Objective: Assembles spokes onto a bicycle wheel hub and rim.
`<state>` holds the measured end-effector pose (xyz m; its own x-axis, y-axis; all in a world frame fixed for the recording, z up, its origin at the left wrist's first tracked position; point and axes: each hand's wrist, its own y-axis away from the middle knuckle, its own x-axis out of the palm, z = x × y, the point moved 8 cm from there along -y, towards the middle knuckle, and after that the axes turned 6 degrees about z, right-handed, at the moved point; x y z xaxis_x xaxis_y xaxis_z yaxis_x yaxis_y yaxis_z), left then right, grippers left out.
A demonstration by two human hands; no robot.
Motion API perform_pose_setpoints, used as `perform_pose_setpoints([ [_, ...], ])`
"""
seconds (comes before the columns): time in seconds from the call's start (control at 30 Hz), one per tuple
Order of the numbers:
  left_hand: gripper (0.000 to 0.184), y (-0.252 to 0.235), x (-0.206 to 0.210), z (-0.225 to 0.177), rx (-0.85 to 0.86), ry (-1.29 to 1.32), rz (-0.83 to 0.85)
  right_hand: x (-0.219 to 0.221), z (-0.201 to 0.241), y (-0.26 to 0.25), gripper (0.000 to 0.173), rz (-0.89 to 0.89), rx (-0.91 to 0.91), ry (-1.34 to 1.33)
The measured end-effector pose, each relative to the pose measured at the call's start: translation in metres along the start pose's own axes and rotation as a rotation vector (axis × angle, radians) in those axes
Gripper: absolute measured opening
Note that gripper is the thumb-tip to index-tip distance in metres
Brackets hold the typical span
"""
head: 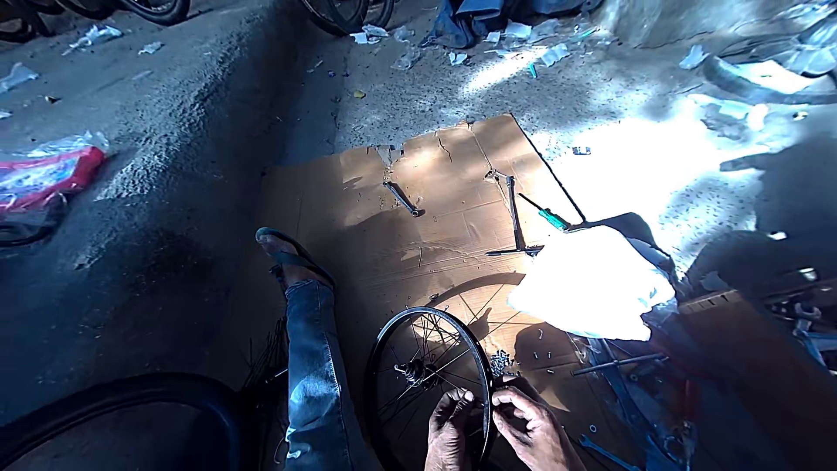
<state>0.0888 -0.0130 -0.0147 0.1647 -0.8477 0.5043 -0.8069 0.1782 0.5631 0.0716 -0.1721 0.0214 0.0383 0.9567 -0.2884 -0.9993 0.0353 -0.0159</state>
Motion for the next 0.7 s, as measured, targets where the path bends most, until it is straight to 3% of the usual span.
perform_pose_setpoints([
  [0.33, 0.009, 0.001, -0.001, 0.004, -0.086, 0.080, 0.009, 0.011, 0.005, 0.014, 0.010, -0.098, -0.013, 0.127],
  [0.5, 0.011, -0.001, 0.002, 0.002, -0.080, 0.057, -0.001, 0.009, 0.011, 0.015, 0.016, -0.091, -0.128, 0.345],
  [0.63, 0.009, -0.001, 0.003, 0.001, -0.082, 0.082, -0.003, 0.005, 0.008, 0.010, 0.021, -0.027, -0.143, 0.209],
  [0.7, 0.010, 0.000, 0.002, 0.004, -0.093, 0.092, -0.023, 0.004, 0.006, 0.009, 0.014, -0.044, -0.145, 0.153],
])
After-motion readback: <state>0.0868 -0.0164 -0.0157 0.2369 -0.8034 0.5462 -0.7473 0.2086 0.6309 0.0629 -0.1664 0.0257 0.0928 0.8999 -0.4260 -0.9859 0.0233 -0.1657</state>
